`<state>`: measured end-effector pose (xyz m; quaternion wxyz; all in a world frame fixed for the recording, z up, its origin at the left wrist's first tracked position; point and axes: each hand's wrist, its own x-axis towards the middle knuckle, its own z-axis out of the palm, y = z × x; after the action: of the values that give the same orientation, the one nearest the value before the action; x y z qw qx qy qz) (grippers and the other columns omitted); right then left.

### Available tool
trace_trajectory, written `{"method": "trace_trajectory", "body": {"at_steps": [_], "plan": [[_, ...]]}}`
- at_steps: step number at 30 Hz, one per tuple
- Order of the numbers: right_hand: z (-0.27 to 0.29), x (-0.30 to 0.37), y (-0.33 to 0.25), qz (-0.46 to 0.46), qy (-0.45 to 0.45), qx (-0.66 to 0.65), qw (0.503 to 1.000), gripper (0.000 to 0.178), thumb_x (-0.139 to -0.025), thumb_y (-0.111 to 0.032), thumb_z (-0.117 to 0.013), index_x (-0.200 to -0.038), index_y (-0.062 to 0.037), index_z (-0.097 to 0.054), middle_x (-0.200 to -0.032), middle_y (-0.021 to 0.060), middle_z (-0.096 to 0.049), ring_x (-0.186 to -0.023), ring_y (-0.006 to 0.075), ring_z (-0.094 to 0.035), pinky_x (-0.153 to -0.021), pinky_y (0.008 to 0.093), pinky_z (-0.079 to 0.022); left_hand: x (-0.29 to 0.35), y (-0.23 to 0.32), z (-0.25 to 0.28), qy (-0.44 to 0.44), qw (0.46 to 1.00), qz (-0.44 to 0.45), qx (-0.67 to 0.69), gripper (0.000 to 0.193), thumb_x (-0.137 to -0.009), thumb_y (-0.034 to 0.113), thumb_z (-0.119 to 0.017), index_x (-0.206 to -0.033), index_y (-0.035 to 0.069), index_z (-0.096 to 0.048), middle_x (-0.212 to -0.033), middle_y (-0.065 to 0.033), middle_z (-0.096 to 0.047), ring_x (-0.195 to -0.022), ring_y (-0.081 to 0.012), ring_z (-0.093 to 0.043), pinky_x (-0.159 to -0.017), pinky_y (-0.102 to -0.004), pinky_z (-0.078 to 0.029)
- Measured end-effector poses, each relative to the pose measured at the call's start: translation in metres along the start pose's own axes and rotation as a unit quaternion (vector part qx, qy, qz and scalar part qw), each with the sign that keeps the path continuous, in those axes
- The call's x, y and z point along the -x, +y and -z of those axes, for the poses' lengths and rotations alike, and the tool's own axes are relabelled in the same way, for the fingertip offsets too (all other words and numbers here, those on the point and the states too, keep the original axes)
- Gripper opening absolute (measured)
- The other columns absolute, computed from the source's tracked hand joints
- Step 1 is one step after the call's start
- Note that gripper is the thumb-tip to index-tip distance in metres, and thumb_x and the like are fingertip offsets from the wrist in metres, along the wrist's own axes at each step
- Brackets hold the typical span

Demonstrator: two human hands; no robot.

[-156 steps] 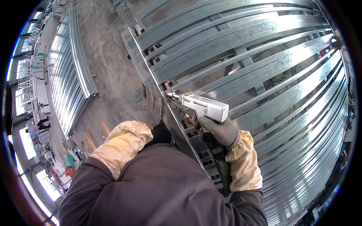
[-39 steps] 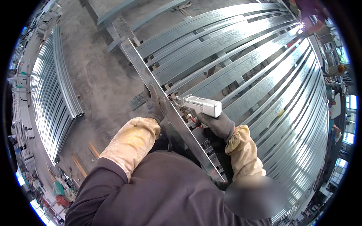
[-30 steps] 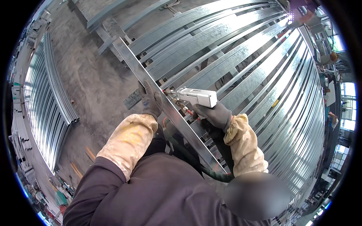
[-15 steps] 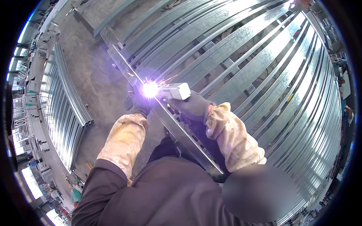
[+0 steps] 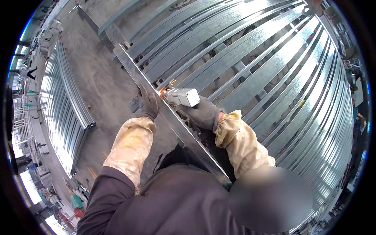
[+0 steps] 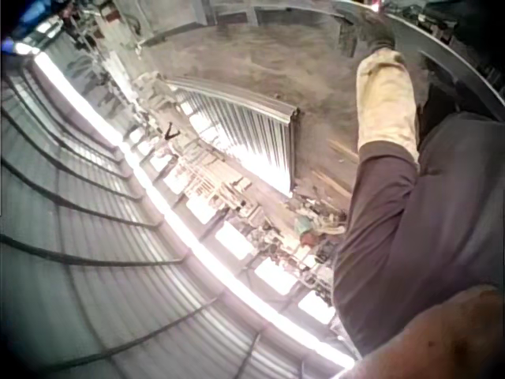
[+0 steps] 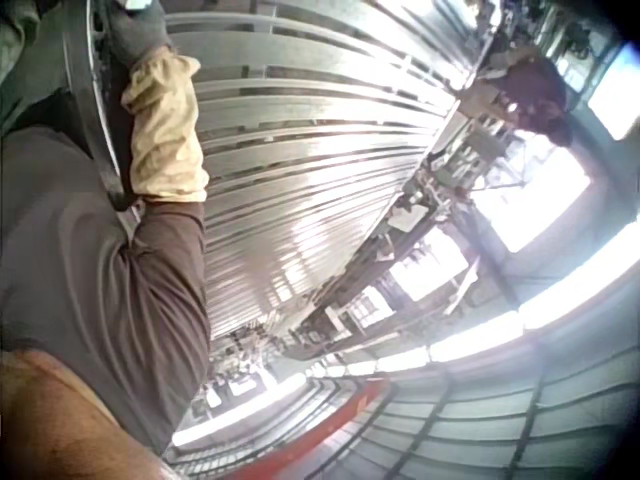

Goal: The person welds a metal frame using a handheld welding gun. They move the tool along the seams of the frame, creating bright sparks and fusing the metal pieces together.

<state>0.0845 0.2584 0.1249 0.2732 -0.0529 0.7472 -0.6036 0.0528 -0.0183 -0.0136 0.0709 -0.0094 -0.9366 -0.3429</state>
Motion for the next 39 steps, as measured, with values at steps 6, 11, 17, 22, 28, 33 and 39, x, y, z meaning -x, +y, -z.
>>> {"method": "trace_trajectory", "body": {"at_steps": [6,11,17,22,28,33,39], "plan": [[-0.006,-0.005,-0.016,-0.042,-0.024,0.039,0.998,0.05,-0.097,-0.038,-0.061,-0.135,-0.0054,-0.061,-0.125,0.0182,-0.068,-0.114,0.0308,-0.066,-0.099,0.0381,-0.05,-0.001,-0.008,0.001,0.068,0.995,-0.077,0.018,0.077,-0.094,0.015,-0.046,-0.159,-0.003,-0.01,-0.157,-0.0393,-0.018,-0.142,-0.0573,-0.027,-0.12,-0.0533,-0.021],[-0.01,-0.002,-0.043,-0.101,-0.026,0.081,0.991,0.053,-0.095,-0.041,-0.061,-0.134,-0.0057,-0.061,-0.125,0.0192,-0.068,-0.116,0.0335,-0.065,-0.099,0.0401,-0.05,-0.004,-0.008,-0.001,0.068,0.994,-0.081,0.012,0.077,-0.093,0.014,-0.046,-0.159,-0.003,-0.01,-0.157,-0.0397,-0.017,-0.142,-0.0574,-0.027,-0.12,-0.0536,-0.022],[-0.016,-0.003,-0.043,-0.062,-0.009,0.124,0.99,0.054,-0.093,-0.044,-0.062,-0.133,-0.0074,-0.061,-0.124,0.0198,-0.068,-0.117,0.035,-0.065,-0.099,0.0411,-0.05,-0.004,-0.001,0.001,0.063,0.996,-0.058,0.031,0.077,-0.093,0.015,-0.047,-0.159,-0.003,-0.011,-0.155,-0.0415,-0.021,-0.14,-0.0587,-0.029,-0.12,-0.0545,-0.022],[-0.015,-0.004,-0.042,-0.045,-0.006,0.107,0.993,0.052,-0.092,-0.041,-0.065,-0.132,-0.007,-0.061,-0.124,0.0204,-0.068,-0.118,0.0359,-0.064,-0.1,0.0412,-0.05,-0.005,0.0,0.002,0.069,0.995,-0.071,0.011,0.077,-0.093,0.014,-0.047,-0.159,-0.004,-0.011,-0.154,-0.0416,-0.022,-0.139,-0.0578,-0.032,-0.118,-0.0522,-0.026],[-0.01,-0.001,-0.04,-0.047,-0.003,0.105,0.993,0.052,-0.092,-0.04,-0.065,-0.131,-0.0061,-0.061,-0.123,0.0195,-0.069,-0.118,0.0354,-0.064,-0.1,0.041,-0.05,-0.005,-0.002,0.003,0.057,0.996,-0.068,0.003,0.076,-0.094,0.014,-0.046,-0.159,-0.004,-0.01,-0.153,-0.0429,-0.022,-0.136,-0.0587,-0.034,-0.117,-0.0525,-0.028],[-0.001,0.004,-0.048,-0.085,-0.004,0.056,0.995,0.051,-0.095,-0.04,-0.063,-0.133,-0.0061,-0.06,-0.11,0.0162,-0.071,-0.1,0.0283,-0.069,-0.085,0.0382,-0.054,-0.002,-0.007,0.005,0.039,0.998,-0.048,-0.02,0.078,-0.094,0.016,-0.046,-0.16,-0.003,-0.008,-0.155,-0.0431,-0.02,-0.138,-0.0593,-0.032,-0.118,-0.0537,-0.027],[0.021,0.033,-0.025,-0.054,0.034,-0.152,0.986,0.044,-0.097,-0.034,-0.066,-0.13,-0.0043,-0.06,-0.084,0.0047,-0.068,-0.06,0.0108,-0.062,-0.051,0.0285,-0.049,-0.004,-0.002,0.002,0.044,0.997,-0.065,0.007,0.078,-0.095,0.017,-0.046,-0.16,-0.002,-0.007,-0.156,-0.042,-0.019,-0.139,-0.0582,-0.031,-0.119,-0.0534,-0.024]]}}
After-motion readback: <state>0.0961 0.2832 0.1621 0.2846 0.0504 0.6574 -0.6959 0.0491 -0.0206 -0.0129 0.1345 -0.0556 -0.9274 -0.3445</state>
